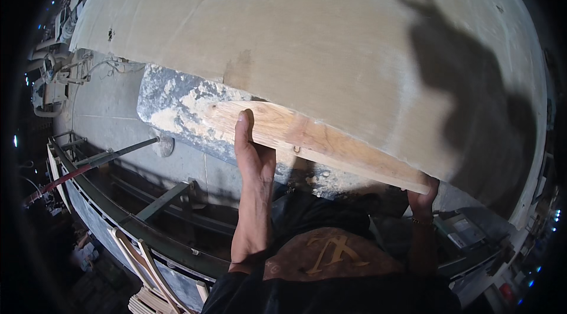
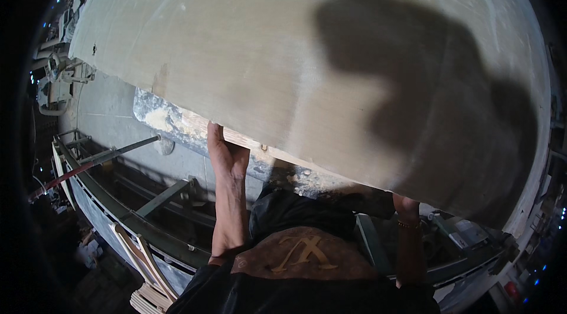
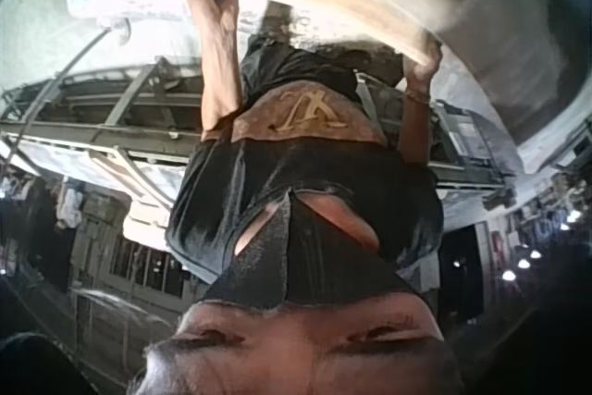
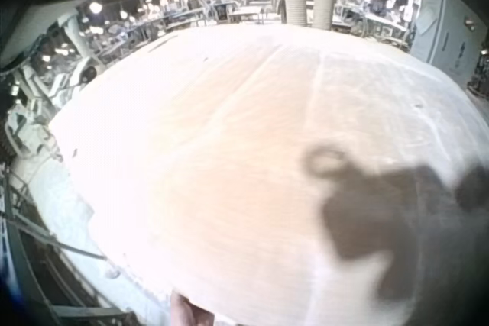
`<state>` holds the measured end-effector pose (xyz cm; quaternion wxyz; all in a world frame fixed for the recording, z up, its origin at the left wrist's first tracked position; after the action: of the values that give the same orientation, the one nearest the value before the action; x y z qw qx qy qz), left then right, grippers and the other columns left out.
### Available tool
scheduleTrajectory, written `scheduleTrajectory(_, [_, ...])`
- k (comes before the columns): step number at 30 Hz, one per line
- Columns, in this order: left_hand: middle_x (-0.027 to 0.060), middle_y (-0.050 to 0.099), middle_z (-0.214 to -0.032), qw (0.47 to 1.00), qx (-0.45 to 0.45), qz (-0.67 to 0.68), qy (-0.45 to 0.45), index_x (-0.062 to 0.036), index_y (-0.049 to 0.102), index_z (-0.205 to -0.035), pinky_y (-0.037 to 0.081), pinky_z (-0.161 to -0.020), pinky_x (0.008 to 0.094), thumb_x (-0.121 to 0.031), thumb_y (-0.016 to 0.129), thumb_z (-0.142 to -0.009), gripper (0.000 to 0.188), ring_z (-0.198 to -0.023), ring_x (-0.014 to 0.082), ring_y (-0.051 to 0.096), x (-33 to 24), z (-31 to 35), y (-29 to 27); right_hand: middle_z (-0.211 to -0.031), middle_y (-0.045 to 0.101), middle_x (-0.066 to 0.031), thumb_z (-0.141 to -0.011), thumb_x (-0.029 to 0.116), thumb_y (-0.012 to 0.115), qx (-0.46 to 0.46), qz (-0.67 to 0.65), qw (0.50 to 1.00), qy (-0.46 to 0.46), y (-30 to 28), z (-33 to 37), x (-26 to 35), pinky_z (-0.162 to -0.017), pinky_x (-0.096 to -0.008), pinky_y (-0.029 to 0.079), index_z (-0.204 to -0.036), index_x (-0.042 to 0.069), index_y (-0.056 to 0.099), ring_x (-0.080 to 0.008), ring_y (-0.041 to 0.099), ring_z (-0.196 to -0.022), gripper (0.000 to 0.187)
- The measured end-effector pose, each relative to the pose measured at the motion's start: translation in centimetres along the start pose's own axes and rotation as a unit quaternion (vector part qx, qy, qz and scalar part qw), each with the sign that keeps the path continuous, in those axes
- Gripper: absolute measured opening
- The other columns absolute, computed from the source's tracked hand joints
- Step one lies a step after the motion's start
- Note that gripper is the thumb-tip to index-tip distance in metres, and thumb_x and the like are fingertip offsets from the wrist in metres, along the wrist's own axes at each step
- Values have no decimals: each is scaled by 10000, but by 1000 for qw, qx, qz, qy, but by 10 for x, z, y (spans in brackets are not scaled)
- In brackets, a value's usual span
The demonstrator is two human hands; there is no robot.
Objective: The person repeatedly rubs the edges of curved wooden pieces against a large sanding surface to smooth them. They handle the pieces one at a time, turning them over and inspecting the edges before placing them back on the workbench.
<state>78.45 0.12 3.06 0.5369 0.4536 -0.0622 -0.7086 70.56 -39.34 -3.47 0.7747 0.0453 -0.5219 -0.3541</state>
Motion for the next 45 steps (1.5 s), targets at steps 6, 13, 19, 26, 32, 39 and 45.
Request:
scheduleTrajectory(6, [83,529,-1177,1000,0,15,-4,-22,475,-1191,405,-933,386,-265,450,-902,378,-1096,229,495,-7,-4,-6,-1027,536,-83,-867,402,425,-19,-38,999,23,14,3,-4,-467,-374,506,-1178,85,460,-268,578,-823,445])
scheduleTrajectory(13, [88,533,-1159,1000,0,18,5,-23,477,-1185,392,-945,385,-286,481,-890,395,-1086,229,498,-17,-10,-12,-1065,525,-82,-879,393,411,93,71,992,-37,25,6,-3,-487,-384,507,-1211,100,428,-283,570,-856,444])
scheduleTrajectory(19, [109,527,-1152,1000,6,9,15,-3,462,-1190,386,-951,371,-342,518,-882,461,-1085,231,496,-29,-16,-8,-1136,510,-89,-870,327,440,139,19,990,-5,46,3,-10,-625,-408,516,-1238,110,409,-266,533,-974,429])
scheduleTrajectory(26, [111,534,-1087,995,-12,35,92,-40,439,-1184,393,-917,370,-408,556,-845,514,-1029,230,508,-98,-10,-66,-1333,397,-139,-892,314,420,337,42,927,158,83,-5,-52,-1049,-447,246,-1307,34,343,-277,352,-1243,507])
scheduleTrajectory(32, [88,556,-1054,939,-20,154,307,-19,469,-1128,471,-834,331,-298,571,-854,404,-966,175,555,-149,115,-121,-1221,454,-111,-848,299,486,491,189,816,241,133,32,-154,-938,-409,338,-1202,26,418,-244,421,-1115,452])
scheduleTrajectory(39, [95,557,-1087,833,-166,218,481,-15,437,-1216,445,-886,341,-328,547,-855,490,-998,210,552,-85,274,-228,-1052,556,-66,-780,258,587,707,224,589,321,153,136,-203,-823,-320,412,-1051,2,525,-168,525,-939,378])
scheduleTrajectory(45, [123,540,-1136,664,-272,310,624,-24,427,-1239,399,-923,364,-390,556,-815,575,-1045,248,517,-37,427,-375,-1168,525,-145,-831,103,524,813,212,326,433,235,320,-239,-858,-332,443,-1208,-37,407,-223,530,-1066,419])
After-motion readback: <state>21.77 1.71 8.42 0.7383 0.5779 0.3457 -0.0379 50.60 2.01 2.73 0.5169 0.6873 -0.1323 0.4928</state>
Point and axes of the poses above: each hand's wrist, its own z-axis away from the middle knuckle, its own y-axis out of the palm, x = y × z, the point moved 4 cm from there along -z, towards the middle knuckle
